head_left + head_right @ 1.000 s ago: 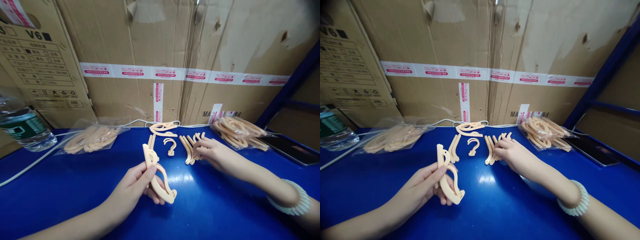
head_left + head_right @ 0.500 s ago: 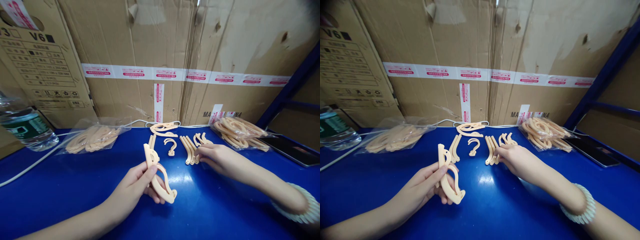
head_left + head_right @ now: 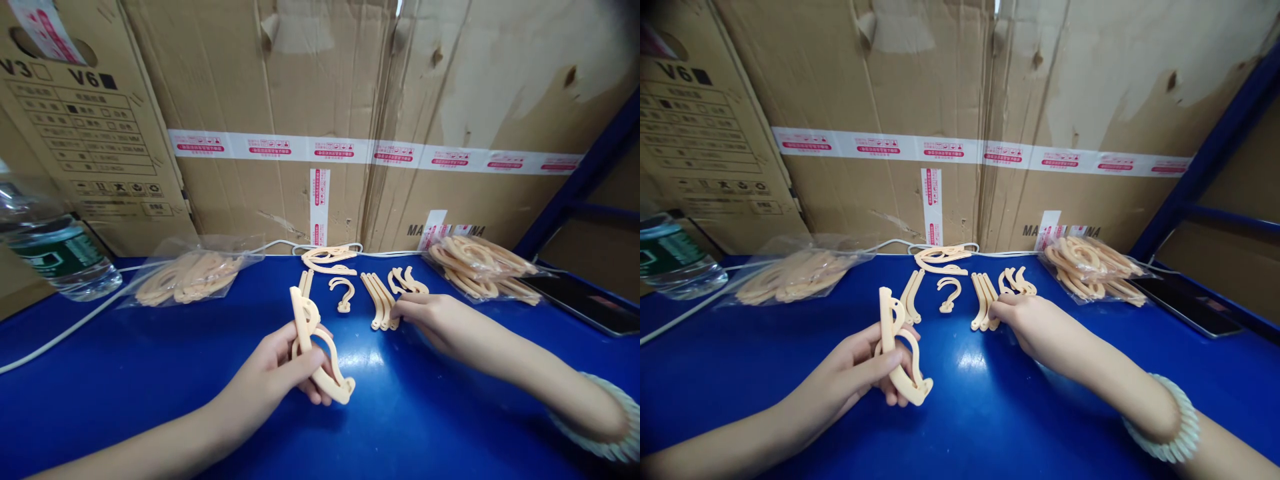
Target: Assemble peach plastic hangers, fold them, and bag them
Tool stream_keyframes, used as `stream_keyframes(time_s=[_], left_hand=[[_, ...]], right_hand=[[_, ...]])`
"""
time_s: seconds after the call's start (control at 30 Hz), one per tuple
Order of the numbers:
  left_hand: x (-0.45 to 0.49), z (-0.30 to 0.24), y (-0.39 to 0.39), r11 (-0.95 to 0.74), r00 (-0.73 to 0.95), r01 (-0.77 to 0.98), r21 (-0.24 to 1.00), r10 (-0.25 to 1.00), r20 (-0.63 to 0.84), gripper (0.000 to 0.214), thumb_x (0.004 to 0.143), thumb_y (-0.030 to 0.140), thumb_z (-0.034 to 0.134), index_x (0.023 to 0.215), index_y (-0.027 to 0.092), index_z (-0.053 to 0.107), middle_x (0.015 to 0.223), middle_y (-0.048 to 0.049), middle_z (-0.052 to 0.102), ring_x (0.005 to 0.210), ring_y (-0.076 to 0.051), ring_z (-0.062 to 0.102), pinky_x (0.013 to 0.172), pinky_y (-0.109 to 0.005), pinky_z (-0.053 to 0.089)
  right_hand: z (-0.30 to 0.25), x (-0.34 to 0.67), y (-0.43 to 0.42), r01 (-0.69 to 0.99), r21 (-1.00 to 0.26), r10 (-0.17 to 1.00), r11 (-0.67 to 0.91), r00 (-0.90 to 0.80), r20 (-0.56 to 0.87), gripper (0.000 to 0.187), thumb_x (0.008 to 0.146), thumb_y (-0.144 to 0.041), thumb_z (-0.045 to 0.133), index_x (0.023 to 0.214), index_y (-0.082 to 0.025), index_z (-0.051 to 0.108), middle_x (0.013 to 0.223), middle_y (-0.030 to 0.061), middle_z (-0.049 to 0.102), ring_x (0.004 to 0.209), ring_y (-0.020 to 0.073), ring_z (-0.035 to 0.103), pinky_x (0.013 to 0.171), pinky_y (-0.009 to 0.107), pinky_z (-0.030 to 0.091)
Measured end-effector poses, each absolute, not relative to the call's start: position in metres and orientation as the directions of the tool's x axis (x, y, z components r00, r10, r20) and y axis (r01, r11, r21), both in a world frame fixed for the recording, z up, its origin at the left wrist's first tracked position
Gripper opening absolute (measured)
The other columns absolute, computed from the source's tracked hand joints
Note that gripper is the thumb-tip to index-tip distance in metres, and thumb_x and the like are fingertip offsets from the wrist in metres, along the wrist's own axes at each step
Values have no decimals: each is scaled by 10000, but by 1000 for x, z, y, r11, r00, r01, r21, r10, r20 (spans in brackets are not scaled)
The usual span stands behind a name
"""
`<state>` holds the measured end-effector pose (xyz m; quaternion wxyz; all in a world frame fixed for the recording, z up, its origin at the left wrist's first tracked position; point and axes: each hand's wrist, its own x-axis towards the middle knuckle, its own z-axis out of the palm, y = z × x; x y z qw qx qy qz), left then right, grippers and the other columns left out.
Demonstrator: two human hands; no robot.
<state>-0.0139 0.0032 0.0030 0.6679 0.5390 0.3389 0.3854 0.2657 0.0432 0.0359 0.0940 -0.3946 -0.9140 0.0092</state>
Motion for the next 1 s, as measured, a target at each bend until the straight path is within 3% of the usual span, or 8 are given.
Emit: stream_keyframes(time_s=[0.17,0.4,0.77,1.0], left_hand=[[-13,4,4,104,479,-164,981,878,-13,335,813,399,749,958,139,594,772,-36,699,637,-149,693,564,-205,524],[-13,0,3,91,476,-160,983,879,-4,302,836,373,727,982,148,589,792,-36,691,661,-159,697,571,-216,528],[-15,0,2,104,470,-130,986,882,-31,462,844,364,702,1216,157,520,796,-8,655,648,-146,666,565,-222,518],[-14,-4,2,83,425,-167,982,905,-5,578,883,386,674,1356,174,418,810,-6,614,671,-164,665,543,-233,521]], right_hand=[[37,260,38,745,10,739,667,-663,121,276,887,-8,402,944,-155,629,877,89,626,734,196,623,647,287,481],[27,248,26,670,159,649,725,-742,170,301,944,-221,505,1233,-180,577,1110,149,569,896,270,614,714,395,538],[24,250,35,680,-31,678,732,-724,127,285,963,-163,462,1222,-133,575,1097,145,554,934,245,604,814,398,546],[24,248,32,665,8,653,747,-735,183,286,950,-174,472,1209,-152,591,1075,140,586,913,243,635,779,387,564]])
